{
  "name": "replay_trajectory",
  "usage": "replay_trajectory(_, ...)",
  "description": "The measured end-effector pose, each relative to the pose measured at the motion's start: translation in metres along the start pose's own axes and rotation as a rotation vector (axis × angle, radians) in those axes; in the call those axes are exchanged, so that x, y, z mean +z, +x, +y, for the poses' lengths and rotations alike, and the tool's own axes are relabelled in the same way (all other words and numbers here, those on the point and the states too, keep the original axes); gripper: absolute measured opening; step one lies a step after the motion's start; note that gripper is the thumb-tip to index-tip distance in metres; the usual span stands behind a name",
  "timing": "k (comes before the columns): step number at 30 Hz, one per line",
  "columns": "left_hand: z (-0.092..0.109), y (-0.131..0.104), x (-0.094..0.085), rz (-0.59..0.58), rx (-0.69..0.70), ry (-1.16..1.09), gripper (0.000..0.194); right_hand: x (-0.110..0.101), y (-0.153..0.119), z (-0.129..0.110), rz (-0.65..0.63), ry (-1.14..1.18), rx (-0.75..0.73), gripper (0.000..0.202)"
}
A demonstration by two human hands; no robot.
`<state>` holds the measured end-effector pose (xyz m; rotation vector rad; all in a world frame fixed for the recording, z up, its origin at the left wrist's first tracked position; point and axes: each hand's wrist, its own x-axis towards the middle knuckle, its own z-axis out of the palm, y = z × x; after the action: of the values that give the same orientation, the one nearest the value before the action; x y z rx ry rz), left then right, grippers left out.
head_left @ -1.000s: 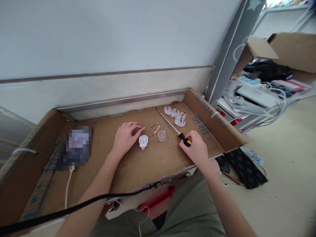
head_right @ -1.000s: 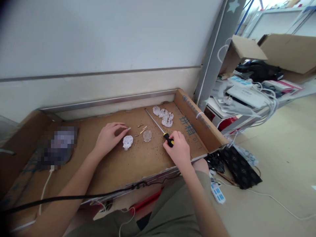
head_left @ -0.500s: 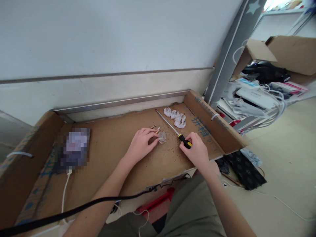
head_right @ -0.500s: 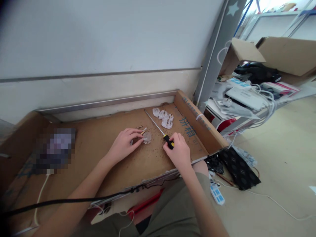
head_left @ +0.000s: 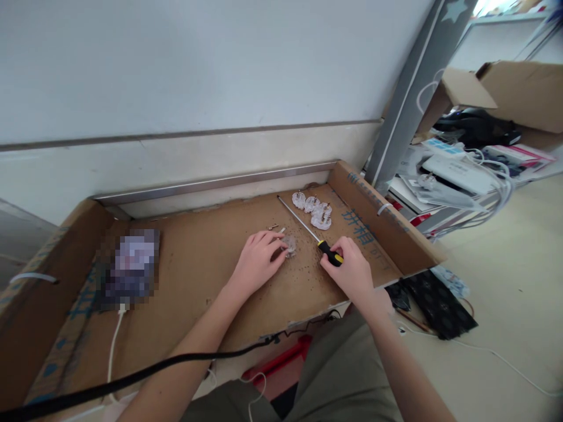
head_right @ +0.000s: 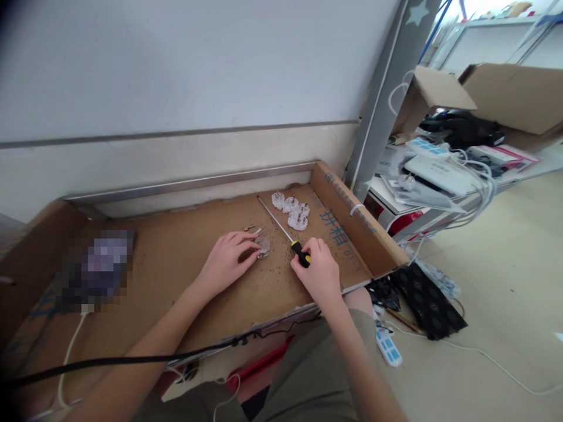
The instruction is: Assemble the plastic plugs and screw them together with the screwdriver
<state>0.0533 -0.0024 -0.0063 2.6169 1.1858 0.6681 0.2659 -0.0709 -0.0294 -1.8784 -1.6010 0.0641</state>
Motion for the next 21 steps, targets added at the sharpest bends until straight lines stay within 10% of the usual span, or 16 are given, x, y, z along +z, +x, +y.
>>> replay_trajectory(21,0.0006,-0.0009,0.0015,-0.014,-0.051,-0.008,0.014,-0.0001,-0.0003,0.0003,-0.003,0.006,0.011,0.016)
